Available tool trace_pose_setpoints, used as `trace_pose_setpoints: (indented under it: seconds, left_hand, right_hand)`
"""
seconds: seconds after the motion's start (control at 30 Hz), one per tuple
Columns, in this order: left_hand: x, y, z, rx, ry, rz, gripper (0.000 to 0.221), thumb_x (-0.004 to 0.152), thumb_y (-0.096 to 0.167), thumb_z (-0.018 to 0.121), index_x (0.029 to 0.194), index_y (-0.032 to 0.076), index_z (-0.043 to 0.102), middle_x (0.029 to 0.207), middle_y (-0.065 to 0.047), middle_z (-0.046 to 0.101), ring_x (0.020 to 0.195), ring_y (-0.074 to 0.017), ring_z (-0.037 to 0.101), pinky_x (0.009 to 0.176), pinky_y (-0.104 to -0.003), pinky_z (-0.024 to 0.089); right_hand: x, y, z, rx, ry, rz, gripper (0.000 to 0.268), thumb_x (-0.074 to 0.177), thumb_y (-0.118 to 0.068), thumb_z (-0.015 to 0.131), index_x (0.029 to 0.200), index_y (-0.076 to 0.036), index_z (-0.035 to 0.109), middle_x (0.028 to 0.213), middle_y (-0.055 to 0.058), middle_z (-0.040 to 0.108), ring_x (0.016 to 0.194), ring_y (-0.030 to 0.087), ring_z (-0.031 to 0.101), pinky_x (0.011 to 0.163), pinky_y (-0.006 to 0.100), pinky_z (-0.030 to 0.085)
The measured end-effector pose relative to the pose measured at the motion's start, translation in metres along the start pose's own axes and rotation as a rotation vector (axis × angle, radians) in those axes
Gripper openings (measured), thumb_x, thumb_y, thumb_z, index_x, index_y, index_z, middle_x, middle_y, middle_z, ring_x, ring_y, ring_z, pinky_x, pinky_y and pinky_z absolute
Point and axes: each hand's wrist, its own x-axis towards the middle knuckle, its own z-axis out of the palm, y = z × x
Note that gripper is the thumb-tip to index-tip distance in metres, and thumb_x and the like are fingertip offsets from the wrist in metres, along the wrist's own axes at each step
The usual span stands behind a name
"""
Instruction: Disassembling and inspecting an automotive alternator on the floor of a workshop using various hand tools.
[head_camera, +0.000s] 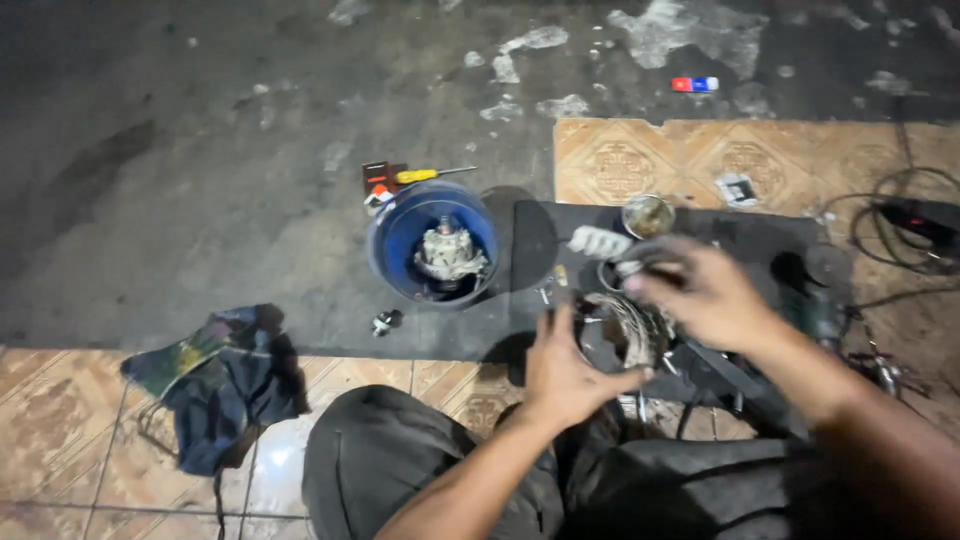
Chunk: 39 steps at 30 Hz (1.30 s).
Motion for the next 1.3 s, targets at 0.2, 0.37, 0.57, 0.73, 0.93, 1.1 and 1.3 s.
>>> trace_pose_setpoints:
  seconds: [0.2,0.37,0.57,0.73,0.93,1.1,1.3]
  left_hand:
    - [0.004,-0.028,0.020,-0.104,-0.213,-0.351,0.109,0.051,0.047,0.088,0.146,0.017,0.043,0.140,-0.028,0.049,0.131,-0.0497,0.054,0.111,-0.055,0.045]
    - [0.017,-0.054,0.021,-0.064,-0.078,-0.378,0.095,0.049,0.045,0.093,0.131,0.018,0.053,0.125,-0.020,0.067,0.128,-0.0445,0.059,0.108,-0.058,0.047]
    - [0.039,-0.050,-0.005,-0.423,0.005,-0.540,0.084,0.064,0.035,0.092,0.135,0.009,0.056,0.127,-0.028,0.068,0.121,-0.0434,0.066,0.097,-0.052,0.056]
    - [0.043,-0.061,-0.007,-0.650,0.047,-0.683,0.108,0.078,0.049,0.082,0.160,0.005,0.027,0.154,-0.039,0.035,0.140,-0.0542,0.043,0.109,-0.061,0.045]
    - [0.026,-0.083,-0.010,-0.596,0.097,-0.734,0.101,0.081,0.053,0.076,0.160,0.010,0.030,0.149,-0.039,0.037,0.138,-0.0550,0.044,0.100,-0.060,0.049]
    - [0.021,-0.169,0.009,-0.149,0.049,-0.824,0.102,0.071,0.082,0.070,0.158,0.036,0.041,0.142,-0.016,0.063,0.130,-0.0386,0.060,0.109,-0.054,0.041]
    - [0.019,-0.103,-0.015,-0.529,0.156,-0.721,0.079,0.071,0.038,0.079,0.136,-0.002,0.057,0.116,-0.018,0.075,0.097,-0.0266,0.074,0.082,-0.033,0.060]
  right_hand:
    - [0.068,0.002,0.118,-0.065,-0.196,-0.150,0.038,0.085,-0.020,0.079,0.110,0.007,0.069,0.101,0.030,0.075,0.100,0.043,0.074,0.088,0.053,0.057]
    - [0.125,0.013,0.181,-0.278,-0.493,-0.112,0.051,0.089,-0.027,0.070,0.128,0.005,0.064,0.116,0.031,0.071,0.115,0.047,0.066,0.098,0.059,0.052]
    - [0.100,-0.040,0.017,-0.435,-0.150,-0.217,0.036,0.093,-0.026,0.071,0.101,0.009,0.072,0.082,0.031,0.071,0.083,0.043,0.073,0.066,0.049,0.054]
    - [0.027,0.035,-0.120,-0.588,0.065,0.139,0.043,0.099,-0.031,0.069,0.125,0.003,0.072,0.112,0.027,0.072,0.109,0.048,0.066,0.092,0.055,0.050]
    - [-0.071,0.232,-0.110,-0.837,-0.116,0.714,0.052,0.075,-0.047,0.072,0.113,-0.013,0.080,0.114,0.016,0.079,0.109,0.037,0.073,0.096,0.049,0.057]
    - [-0.092,0.290,-0.049,-0.855,-0.175,0.443,0.072,0.083,-0.044,0.075,0.140,-0.005,0.056,0.144,0.028,0.056,0.116,0.043,0.069,0.097,0.052,0.060]
    - [-0.018,0.202,-0.069,-1.031,-0.150,0.391,0.063,0.100,-0.051,0.051,0.135,0.000,0.058,0.111,0.021,0.068,0.062,0.027,0.071,0.051,0.037,0.061]
